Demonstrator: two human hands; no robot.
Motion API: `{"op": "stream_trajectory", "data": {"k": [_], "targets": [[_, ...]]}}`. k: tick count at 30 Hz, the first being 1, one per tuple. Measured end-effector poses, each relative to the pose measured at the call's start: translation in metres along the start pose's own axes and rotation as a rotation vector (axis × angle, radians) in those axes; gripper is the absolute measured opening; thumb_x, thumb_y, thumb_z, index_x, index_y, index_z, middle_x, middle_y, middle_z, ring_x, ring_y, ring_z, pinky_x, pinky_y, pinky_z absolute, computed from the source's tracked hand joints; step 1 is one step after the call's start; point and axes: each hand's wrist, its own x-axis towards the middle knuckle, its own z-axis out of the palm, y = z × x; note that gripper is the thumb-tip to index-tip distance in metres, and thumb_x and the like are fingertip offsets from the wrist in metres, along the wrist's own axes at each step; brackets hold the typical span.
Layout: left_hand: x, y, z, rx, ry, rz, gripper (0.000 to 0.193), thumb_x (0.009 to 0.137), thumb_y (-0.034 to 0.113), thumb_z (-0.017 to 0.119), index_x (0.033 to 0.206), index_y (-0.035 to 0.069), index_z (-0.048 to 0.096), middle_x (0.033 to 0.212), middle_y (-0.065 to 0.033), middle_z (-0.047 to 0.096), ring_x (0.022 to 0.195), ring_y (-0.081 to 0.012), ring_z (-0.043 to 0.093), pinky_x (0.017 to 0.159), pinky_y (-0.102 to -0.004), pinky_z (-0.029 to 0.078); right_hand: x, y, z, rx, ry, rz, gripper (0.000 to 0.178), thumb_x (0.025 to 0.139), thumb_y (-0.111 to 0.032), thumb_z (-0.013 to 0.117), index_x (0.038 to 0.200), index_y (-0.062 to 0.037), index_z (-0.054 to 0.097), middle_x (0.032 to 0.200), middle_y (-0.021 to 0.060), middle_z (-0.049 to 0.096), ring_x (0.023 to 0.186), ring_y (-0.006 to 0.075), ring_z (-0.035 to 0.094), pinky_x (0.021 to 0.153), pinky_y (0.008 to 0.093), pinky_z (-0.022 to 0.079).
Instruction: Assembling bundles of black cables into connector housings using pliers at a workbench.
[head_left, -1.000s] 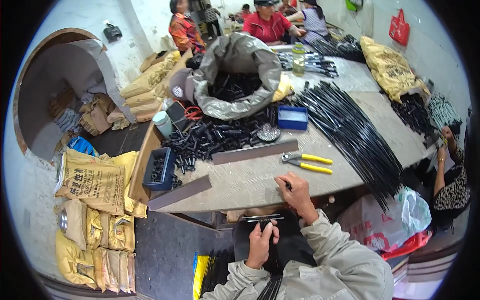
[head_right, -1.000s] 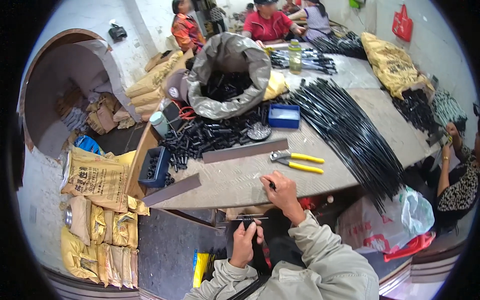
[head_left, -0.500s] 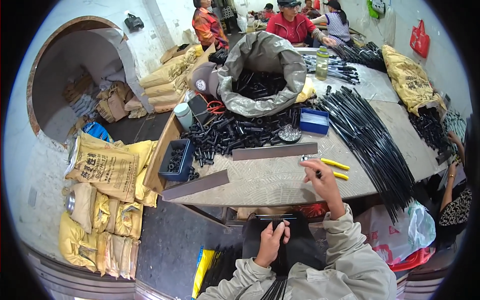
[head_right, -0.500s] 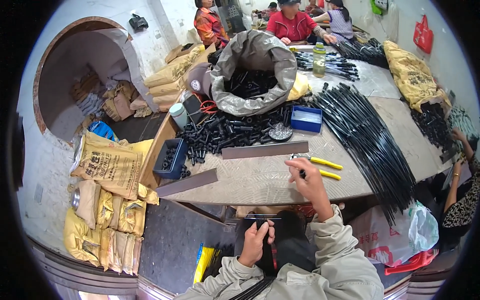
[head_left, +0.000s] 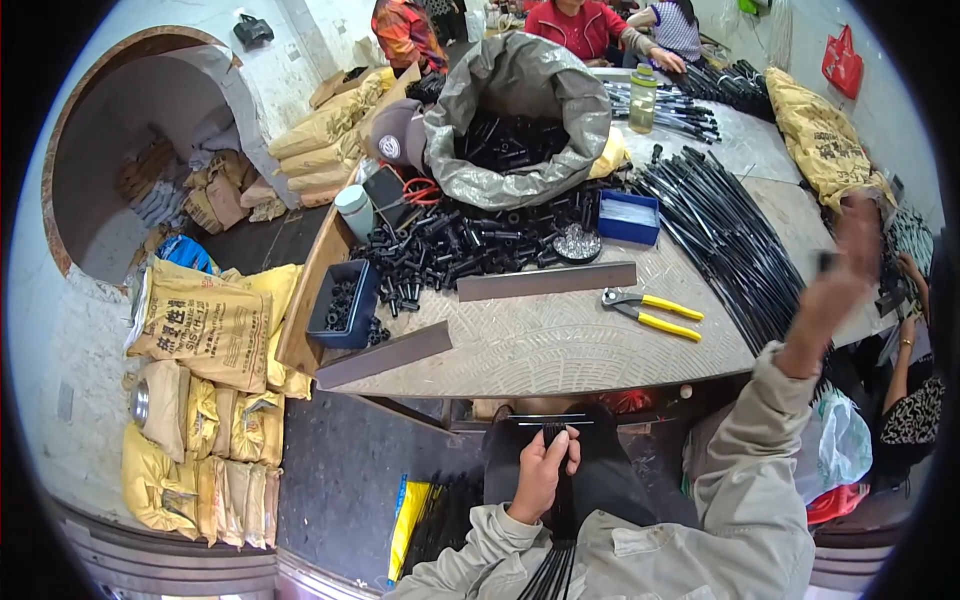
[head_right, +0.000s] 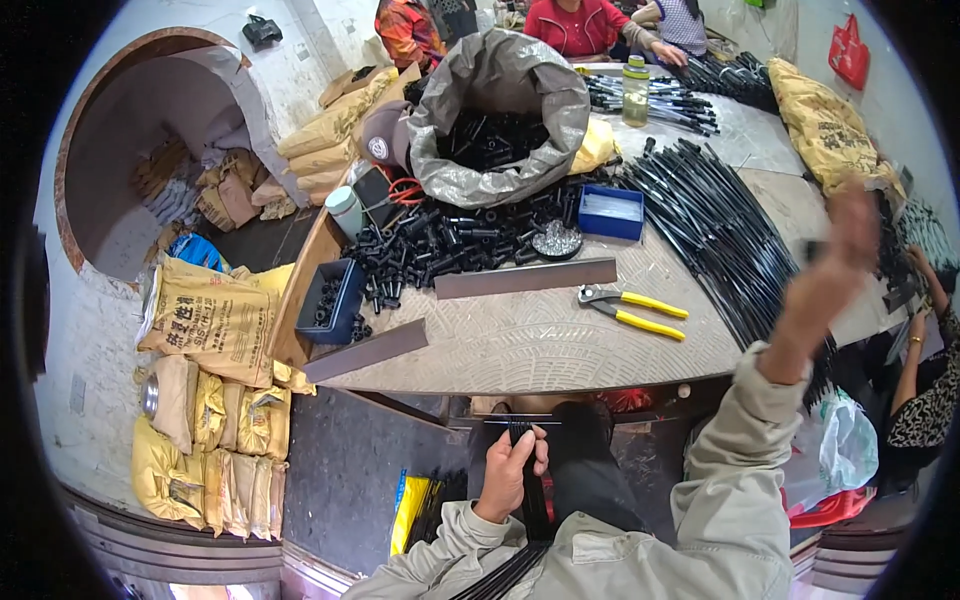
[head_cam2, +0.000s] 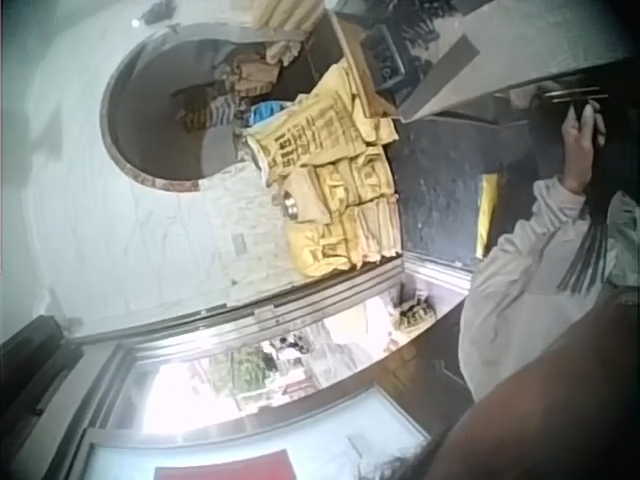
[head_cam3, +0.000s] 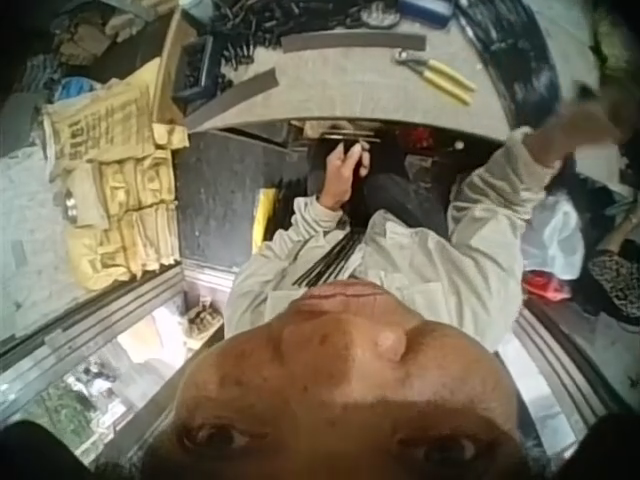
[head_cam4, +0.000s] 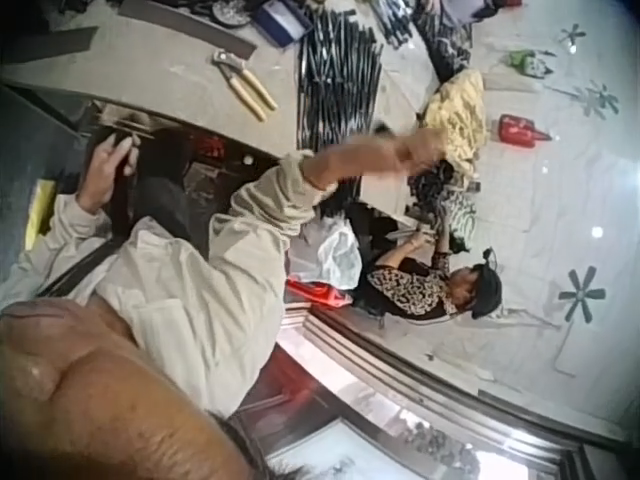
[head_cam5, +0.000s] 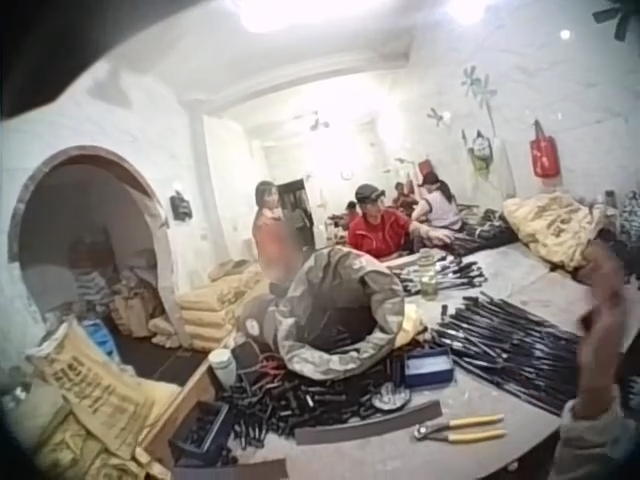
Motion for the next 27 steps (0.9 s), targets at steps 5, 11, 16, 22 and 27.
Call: {"op": "stream_trajectory", "data": {"k": [5, 11, 16, 22, 27], "targets": [[0.003, 0.000, 0.002, -0.010, -0.012, 0.009, 0.016, 0.093, 0.017, 0.046, 0.096, 0.003, 0.052, 0.070, -0.0026, 0.051, 0.057, -0.0085, 0.044, 0.055, -0.0219, 0.038, 0.003, 0.031, -0.062, 1.862, 0.570, 0.354, 0.008, 0.087, -0.001, 0.044, 0.081, -0.0011, 0.049, 0.075, 0.0064, 0.052, 0.070, 0.0177, 0.052, 0.068, 0.0335, 0.043], [-0.012, 0.004, -0.001, 0.034, 0.046, -0.008, 0.015, 0.092, 0.016, 0.047, 0.095, 0.001, 0.051, 0.070, -0.0019, 0.050, 0.057, -0.0084, 0.044, 0.055, -0.0220, 0.038, -0.096, -0.148, -0.065, 1.460, -0.658, 0.546, 0.012, 0.085, 0.002, 0.047, 0.090, -0.0006, 0.058, 0.066, 0.0051, 0.054, 0.059, 0.0109, 0.053, 0.052, 0.0223, 0.041], [-0.015, -0.004, 0.001, -0.006, 0.015, 0.030, 0.015, 0.091, 0.016, 0.048, 0.093, 0.001, 0.052, 0.068, -0.0016, 0.050, 0.058, -0.0086, 0.044, 0.054, -0.0211, 0.037, -0.149, -0.186, -0.056, 1.433, -0.819, 0.553, 0.012, 0.081, 0.002, 0.054, 0.091, -0.0017, 0.060, 0.066, 0.0081, 0.056, 0.053, 0.0132, 0.055, 0.049, 0.0245, 0.041], [-0.013, 0.000, 0.002, -0.008, -0.020, 0.043, 0.017, 0.091, 0.017, 0.048, 0.094, 0.000, 0.052, 0.068, -0.0014, 0.050, 0.058, -0.0085, 0.044, 0.055, -0.0211, 0.036, -0.157, -0.190, -0.049, 1.379, -0.798, 0.578, 0.013, 0.081, 0.002, 0.054, 0.091, -0.0013, 0.060, 0.068, 0.0098, 0.058, 0.053, 0.0157, 0.055, 0.050, 0.0265, 0.042], [-0.013, 0.002, 0.003, 0.013, -0.047, 0.056, 0.018, 0.092, 0.017, 0.047, 0.094, 0.000, 0.053, 0.068, -0.0013, 0.051, 0.059, -0.0083, 0.045, 0.055, -0.0210, 0.037, -0.158, -0.191, -0.047, 1.350, -0.719, 0.533, 0.013, 0.080, 0.002, 0.054, 0.091, -0.0007, 0.060, 0.076, 0.0133, 0.061, 0.059, 0.0193, 0.059, 0.055, 0.0273, 0.045]]}}
